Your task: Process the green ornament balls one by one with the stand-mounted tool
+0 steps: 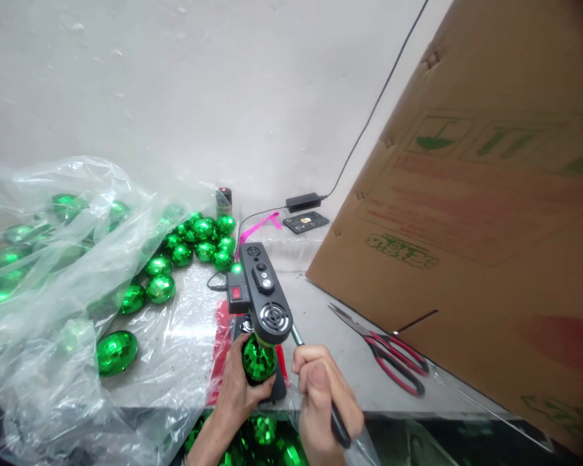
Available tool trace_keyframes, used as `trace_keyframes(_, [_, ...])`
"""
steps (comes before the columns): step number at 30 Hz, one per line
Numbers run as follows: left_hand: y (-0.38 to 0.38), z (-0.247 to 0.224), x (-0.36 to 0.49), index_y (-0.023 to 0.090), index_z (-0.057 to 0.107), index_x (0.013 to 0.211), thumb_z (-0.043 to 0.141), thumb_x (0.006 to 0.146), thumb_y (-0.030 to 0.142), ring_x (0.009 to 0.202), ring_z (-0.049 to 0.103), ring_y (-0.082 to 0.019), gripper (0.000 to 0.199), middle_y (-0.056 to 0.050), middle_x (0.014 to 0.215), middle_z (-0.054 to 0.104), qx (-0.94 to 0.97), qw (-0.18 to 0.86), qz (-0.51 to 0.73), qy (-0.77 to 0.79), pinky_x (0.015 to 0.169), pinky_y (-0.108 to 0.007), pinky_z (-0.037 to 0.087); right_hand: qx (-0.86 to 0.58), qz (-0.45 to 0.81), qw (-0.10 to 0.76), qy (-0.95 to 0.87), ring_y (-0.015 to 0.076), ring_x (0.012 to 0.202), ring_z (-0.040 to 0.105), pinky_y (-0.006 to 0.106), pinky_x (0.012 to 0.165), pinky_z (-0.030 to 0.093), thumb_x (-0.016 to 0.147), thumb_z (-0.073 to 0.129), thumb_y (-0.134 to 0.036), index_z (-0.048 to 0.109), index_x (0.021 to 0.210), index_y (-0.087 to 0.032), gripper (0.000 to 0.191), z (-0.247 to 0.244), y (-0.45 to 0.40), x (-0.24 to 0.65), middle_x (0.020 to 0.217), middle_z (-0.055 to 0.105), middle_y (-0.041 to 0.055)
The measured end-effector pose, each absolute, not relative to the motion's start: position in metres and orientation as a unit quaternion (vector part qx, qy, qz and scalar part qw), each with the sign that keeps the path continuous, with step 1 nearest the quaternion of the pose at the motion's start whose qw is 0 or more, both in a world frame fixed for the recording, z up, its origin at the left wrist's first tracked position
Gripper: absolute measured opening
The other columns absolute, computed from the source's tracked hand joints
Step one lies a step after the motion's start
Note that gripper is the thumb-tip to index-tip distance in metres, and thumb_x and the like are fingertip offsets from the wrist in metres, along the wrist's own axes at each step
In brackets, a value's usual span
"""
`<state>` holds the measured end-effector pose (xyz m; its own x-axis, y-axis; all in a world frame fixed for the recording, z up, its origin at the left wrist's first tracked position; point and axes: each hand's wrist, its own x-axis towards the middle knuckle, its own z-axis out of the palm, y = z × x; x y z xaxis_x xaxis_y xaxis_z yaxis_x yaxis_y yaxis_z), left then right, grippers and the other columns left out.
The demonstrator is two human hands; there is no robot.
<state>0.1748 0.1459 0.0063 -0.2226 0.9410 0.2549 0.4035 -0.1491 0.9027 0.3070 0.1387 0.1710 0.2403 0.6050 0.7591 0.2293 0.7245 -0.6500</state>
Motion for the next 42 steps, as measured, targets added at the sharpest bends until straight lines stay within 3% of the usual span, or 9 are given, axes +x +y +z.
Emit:
trace_keyframes(19, [0.145,0.012,0.174,0.015,0.063,0.145,0.092,0.072,0.036,0.124,0.081,-0.046,0.081,-0.021,0.134,0.081,0.573,0.262,0.502,0.592,0.111,-0.069,0.066,-0.348,0.131,0.723,-0.583,0.0123,0.063,0.06,0.026,0.058,0.043,0.119,0.048,-0.019,0.051,0.076,-0.025,0.044,0.167,0.138,0.301,0.066,0.053,-0.0046])
trace_keyframes(42, [0.146,0.0,0.178,0.014,0.062,0.147,0.092,0.071,0.037,0.131,0.08,-0.048,0.084,-0.023,0.139,0.08,0.574,0.248,0.493,0.605,0.115,-0.072,0.065,-0.351,0.133,0.764,-0.525,0.0133,0.059,0.058,0.029,0.053,0.038,0.118,0.054,-0.024,0.052,0.072,-0.025,0.046,0.161,0.14,0.291,0.063,0.053,-0.0047])
